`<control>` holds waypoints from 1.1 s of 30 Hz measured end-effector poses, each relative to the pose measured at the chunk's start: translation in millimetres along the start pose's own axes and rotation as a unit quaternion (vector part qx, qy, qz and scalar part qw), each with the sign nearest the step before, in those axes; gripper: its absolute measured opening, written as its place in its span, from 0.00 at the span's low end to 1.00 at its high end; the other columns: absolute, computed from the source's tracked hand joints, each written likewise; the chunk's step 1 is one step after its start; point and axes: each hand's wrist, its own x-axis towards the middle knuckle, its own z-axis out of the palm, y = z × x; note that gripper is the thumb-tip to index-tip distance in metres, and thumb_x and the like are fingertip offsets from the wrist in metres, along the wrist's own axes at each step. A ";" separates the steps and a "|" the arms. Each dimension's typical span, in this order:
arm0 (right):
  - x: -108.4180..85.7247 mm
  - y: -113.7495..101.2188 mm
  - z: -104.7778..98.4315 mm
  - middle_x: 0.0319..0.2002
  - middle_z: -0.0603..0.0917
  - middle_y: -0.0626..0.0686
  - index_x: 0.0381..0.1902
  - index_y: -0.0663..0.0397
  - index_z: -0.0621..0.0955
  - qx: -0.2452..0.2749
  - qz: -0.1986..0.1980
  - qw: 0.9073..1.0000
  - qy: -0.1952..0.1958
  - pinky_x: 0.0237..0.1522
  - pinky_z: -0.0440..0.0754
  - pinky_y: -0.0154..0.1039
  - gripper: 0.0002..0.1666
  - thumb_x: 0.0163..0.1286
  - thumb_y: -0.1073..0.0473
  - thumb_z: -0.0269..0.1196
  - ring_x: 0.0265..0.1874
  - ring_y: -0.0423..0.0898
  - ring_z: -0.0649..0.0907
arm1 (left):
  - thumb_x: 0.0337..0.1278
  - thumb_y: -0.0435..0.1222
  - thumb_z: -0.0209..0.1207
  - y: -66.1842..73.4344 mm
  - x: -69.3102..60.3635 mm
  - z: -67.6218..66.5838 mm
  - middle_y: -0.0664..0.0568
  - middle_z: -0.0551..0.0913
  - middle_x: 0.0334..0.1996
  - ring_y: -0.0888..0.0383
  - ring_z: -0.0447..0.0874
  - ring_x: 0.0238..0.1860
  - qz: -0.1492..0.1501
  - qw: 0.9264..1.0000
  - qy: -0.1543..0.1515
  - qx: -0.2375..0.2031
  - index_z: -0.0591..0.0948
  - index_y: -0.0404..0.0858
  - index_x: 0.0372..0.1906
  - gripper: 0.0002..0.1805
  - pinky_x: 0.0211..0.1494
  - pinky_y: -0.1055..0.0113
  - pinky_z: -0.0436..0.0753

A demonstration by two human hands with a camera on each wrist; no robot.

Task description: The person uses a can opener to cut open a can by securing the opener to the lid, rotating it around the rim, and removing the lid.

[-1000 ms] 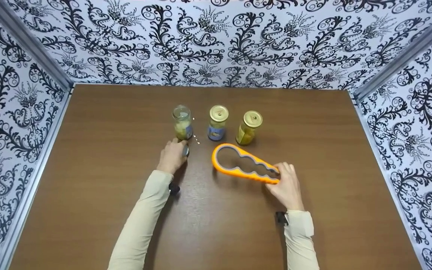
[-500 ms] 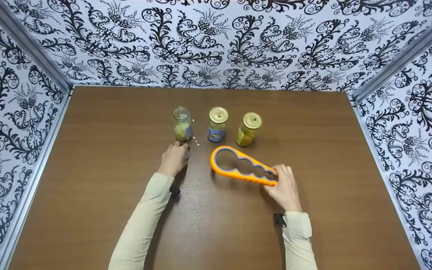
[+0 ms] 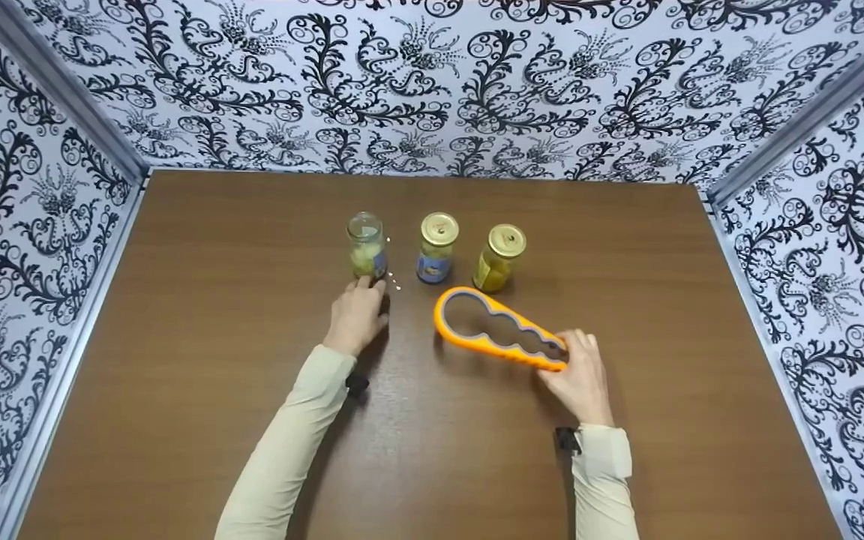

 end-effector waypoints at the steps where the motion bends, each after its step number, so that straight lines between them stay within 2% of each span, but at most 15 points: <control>1: -0.1 0.4 -0.8 0.34 0.78 0.56 0.37 0.63 0.79 0.000 0.002 1.000 0.000 0.39 0.71 0.47 0.27 0.35 0.71 0.75 0.37 0.56 0.72 | 0.45 0.33 0.71 1.9 0.8 -0.2 0.35 0.78 0.45 0.37 0.79 0.44 -0.004 1.000 -0.002 -0.003 0.79 0.32 0.47 0.22 0.37 0.45 0.81; 6: 0.2 4.2 -4.6 0.33 0.78 0.56 0.37 0.63 0.79 0.000 0.007 1.000 0.000 0.38 0.70 0.47 0.26 0.36 0.71 0.75 0.36 0.56 0.72 | 0.47 0.33 0.69 9.9 8.7 1.6 0.37 0.79 0.44 0.38 0.80 0.41 -0.018 1.000 0.003 -0.025 0.78 0.32 0.49 0.21 0.35 0.45 0.81; 10: -0.4 8.7 -8.3 0.34 0.78 0.56 0.37 0.64 0.79 0.001 0.016 1.000 0.003 0.38 0.70 0.48 0.26 0.35 0.72 0.74 0.37 0.55 0.72 | 0.46 0.33 0.68 16.1 20.0 6.7 0.38 0.79 0.46 0.37 0.81 0.41 -0.030 0.997 0.012 -0.066 0.77 0.33 0.50 0.23 0.36 0.45 0.81; 13: -1.8 12.5 -11.5 0.33 0.78 0.56 0.36 0.64 0.78 0.000 0.026 1.000 0.003 0.37 0.69 0.47 0.25 0.35 0.72 0.73 0.36 0.55 0.71 | 0.45 0.33 0.70 21.1 29.0 11.6 0.37 0.79 0.47 0.36 0.81 0.43 -0.033 0.994 0.018 -0.101 0.76 0.31 0.53 0.26 0.41 0.46 0.81; 16: -2.8 16.5 -14.7 0.33 0.78 0.57 0.36 0.64 0.78 -0.004 0.032 0.999 0.004 0.37 0.69 0.47 0.25 0.36 0.72 0.72 0.36 0.55 0.71 | 0.43 0.33 0.72 25.6 37.7 17.8 0.35 0.78 0.47 0.36 0.80 0.45 -0.025 0.990 0.017 -0.134 0.75 0.29 0.55 0.31 0.47 0.47 0.79; 19: -3.8 21.0 -17.8 0.34 0.78 0.58 0.37 0.65 0.78 -0.009 0.034 0.999 0.002 0.37 0.69 0.48 0.25 0.37 0.72 0.73 0.36 0.56 0.71 | 0.42 0.34 0.74 29.0 45.6 23.7 0.33 0.78 0.49 0.35 0.79 0.48 -0.023 0.986 0.009 -0.166 0.73 0.28 0.56 0.34 0.52 0.48 0.77; 23: -4.8 28.0 -23.4 0.34 0.78 0.59 0.37 0.66 0.78 -0.010 0.040 0.999 0.010 0.37 0.69 0.48 0.24 0.37 0.72 0.72 0.36 0.57 0.71 | 0.41 0.34 0.74 30.9 55.1 28.1 0.34 0.78 0.50 0.37 0.77 0.52 -0.040 0.979 0.010 -0.200 0.72 0.28 0.56 0.35 0.55 0.47 0.75; 27: -5.6 35.0 -30.4 0.32 0.78 0.60 0.36 0.67 0.78 -0.010 0.048 0.998 0.029 0.36 0.66 0.47 0.24 0.36 0.72 0.72 0.34 0.57 0.70 | 0.41 0.33 0.74 30.7 65.1 30.6 0.35 0.78 0.52 0.39 0.76 0.54 -0.058 0.969 0.023 -0.241 0.71 0.30 0.58 0.36 0.57 0.47 0.73; 33: -5.9 39.4 -36.8 0.30 0.77 0.60 0.36 0.68 0.78 -0.007 0.051 0.998 0.046 0.35 0.64 0.45 0.24 0.36 0.72 0.72 0.32 0.57 0.69 | 0.38 0.34 0.75 31.4 81.8 37.4 0.36 0.78 0.54 0.42 0.75 0.56 -0.074 0.952 0.057 -0.291 0.70 0.31 0.60 0.40 0.61 0.54 0.71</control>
